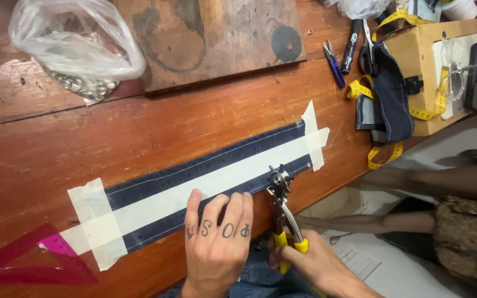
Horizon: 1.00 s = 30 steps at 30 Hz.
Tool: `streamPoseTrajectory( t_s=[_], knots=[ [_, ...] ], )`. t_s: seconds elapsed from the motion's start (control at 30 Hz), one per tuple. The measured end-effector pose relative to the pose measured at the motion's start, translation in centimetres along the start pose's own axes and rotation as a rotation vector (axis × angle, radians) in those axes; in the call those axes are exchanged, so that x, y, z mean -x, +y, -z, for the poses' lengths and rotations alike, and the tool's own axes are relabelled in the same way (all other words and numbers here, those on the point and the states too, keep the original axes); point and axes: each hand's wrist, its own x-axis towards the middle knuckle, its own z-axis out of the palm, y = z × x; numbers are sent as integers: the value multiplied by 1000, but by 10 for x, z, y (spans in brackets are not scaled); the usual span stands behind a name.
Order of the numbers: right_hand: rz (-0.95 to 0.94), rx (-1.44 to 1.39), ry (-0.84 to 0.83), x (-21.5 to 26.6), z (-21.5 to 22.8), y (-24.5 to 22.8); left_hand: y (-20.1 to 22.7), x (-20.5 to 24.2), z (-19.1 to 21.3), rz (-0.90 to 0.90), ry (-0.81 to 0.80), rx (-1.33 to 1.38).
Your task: The person marks a line on a piece of denim fabric using a black marker and a pink triangle ruler. They then use a yellow-handled hole punch tool to create holes along the marked line on the fabric. Finally, they open a plastic bag containing metal rivets.
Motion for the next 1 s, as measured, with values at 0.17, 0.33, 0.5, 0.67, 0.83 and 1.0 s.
streamPoseTrajectory(
  t_s=[0.17, 0.33, 0.5, 0.67, 0.83, 1.0],
  knots=[
    [-5, 78, 10, 7, -3, -16, -1, 2, -1, -2, -5, 8],
    [-32, 103, 20, 8, -5, -23, -1, 2, -1, 6, -2, 13],
    [-148, 221, 86, 12, -9, -32, -1, 5, -3, 13, 5, 12],
    [-48, 336, 145, -2, -5, 2, -3, 11, -4, 20, 16, 19],
    [-20, 319, 165, -5, -9, 12, -12, 18, 12, 50, -11, 3],
    [-79, 181, 193, -8, -14, 9, -19, 24, 21, 87, -11, 15]
  ],
)
